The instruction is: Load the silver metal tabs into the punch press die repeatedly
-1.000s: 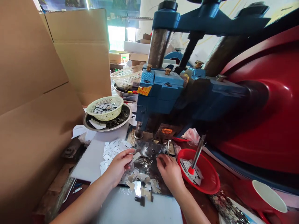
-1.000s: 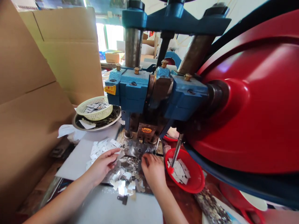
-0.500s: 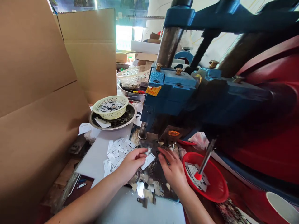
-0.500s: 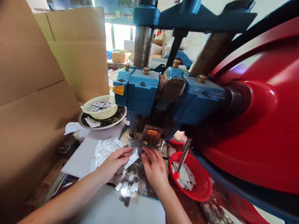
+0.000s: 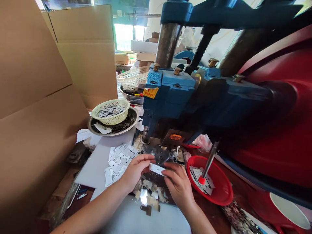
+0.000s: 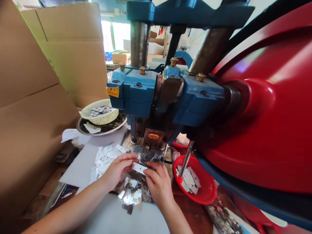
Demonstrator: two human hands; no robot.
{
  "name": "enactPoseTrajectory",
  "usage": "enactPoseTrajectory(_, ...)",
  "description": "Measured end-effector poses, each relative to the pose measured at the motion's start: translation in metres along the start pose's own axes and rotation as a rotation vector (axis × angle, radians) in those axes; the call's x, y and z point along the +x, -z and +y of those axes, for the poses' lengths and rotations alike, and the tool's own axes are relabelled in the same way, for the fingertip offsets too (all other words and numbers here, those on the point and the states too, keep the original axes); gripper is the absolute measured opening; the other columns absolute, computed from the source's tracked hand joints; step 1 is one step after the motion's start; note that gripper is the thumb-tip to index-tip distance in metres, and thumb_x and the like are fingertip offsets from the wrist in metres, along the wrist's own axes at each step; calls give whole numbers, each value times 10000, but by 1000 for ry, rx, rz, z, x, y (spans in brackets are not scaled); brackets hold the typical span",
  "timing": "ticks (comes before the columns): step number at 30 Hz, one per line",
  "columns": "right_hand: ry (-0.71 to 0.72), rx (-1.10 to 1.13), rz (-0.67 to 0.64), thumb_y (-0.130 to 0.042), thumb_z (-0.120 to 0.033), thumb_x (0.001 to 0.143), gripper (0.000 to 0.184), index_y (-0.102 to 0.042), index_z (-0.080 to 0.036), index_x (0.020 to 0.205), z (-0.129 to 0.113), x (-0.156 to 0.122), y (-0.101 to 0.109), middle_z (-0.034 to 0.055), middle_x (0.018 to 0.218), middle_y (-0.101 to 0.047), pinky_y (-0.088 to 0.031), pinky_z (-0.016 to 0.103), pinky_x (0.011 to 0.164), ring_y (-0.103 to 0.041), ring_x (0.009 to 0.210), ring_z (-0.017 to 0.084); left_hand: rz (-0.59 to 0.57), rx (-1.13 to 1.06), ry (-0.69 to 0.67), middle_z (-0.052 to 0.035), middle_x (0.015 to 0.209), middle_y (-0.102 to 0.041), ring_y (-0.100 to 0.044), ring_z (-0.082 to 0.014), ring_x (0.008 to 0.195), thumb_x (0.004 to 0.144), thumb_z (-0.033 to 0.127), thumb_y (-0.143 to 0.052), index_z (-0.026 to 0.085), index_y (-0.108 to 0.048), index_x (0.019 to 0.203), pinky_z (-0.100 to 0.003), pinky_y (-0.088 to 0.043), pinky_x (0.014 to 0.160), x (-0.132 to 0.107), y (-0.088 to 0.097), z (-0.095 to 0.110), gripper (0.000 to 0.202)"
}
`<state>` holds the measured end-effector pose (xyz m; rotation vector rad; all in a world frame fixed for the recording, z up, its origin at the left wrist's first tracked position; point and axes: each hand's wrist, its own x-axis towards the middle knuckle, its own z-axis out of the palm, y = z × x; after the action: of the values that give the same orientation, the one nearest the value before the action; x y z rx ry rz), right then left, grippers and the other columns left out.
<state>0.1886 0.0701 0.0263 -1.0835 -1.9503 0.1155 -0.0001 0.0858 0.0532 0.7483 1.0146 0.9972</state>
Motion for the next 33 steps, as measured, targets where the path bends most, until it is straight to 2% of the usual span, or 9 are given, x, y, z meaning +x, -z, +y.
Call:
enactPoseTrajectory(2,-1,-28,-2,-585,-180,808,118,-645,-258,872,2,1,0,32,945,-664,-476,356,777,-593,888,188,-29,162,-99,-51,997,-686,-616,-179,915,694,184,-613,175,-663,974,-307,-459,849,2,-1,-1,285)
enactPoseTrajectory(4,-57,-30,-1,-583,-222,828,66,-635,-243,862,5,4,-2,28,873,-667,-473,351,758,-595,841,184,-35,418,-255,-31,985,-680,-612,-175,914,708,144,-591,199,-670,957,-305,-461,850,6,-3,-1,267)
enactPoseTrajectory(7,-205,-48,37,-546,-282,856,96,-623,-229,879,11,13,-8,28,819,-659,-468,353,737,-589,802,191,16,766,-482,-14,881,-671,-606,-166,814,773,190,-582,225,-685,898,-300,-477,772,20,-9,-1,165)
enactPoseTrajectory(10,-298,-45,54,-518,-328,861,151,-622,-221,880,22,25,-16,44,846,-646,-463,366,755,-580,833,208,94,921,-607,-20,851,-644,-592,-177,829,798,236,-596,222,-689,849,-317,-469,789,42,-15,0,107)
enactPoseTrajectory(14,-385,-50,68,-526,-345,817,167,-610,-205,782,37,38,-28,72,860,-606,-462,376,747,-564,834,226,168,943,-569,-51,978,-611,-565,-205,967,753,200,-625,198,-687,866,-354,-428,916,69,-18,-2,128)
enactPoseTrajectory(18,-460,-39,73,-524,-315,762,132,-586,-199,762,48,41,-36,78,869,-589,-461,377,754,-554,838,232,100,896,-468,-60,1039,-630,-553,-217,1041,747,155,-564,191,-672,993,-356,-396,979,84,-18,-8,271)
enactPoseTrajectory(22,-482,64,67,-500,-302,748,159,-596,-191,810,53,41,-41,72,895,-590,-459,366,768,-556,857,225,17,872,-430,-45,1060,-660,-561,-214,1061,751,123,-492,192,-670,1033,-344,-398,990,91,-18,-12,341)
enactPoseTrajectory(29,-483,103,58,-503,-315,750,186,-619,-188,821,50,45,-40,57,865,-602,-460,351,754,-563,829,214,-21,845,-439,-57,1089,-654,-559,-216,1073,744,107,-470,176,-649,1070,-346,-396,992,90,-20,-7,379)
enactPoseTrajectory(33,-516,103,117,-493,-376,797,240,-608,-182,880,49,36,-32,81,918,-607,-463,348,730,-558,857,218,103,850,-527,-59,1133,-611,-519,-216,1112,771,157,-514,188,-628,1061,-362,-362,1012,72,-12,3,313)
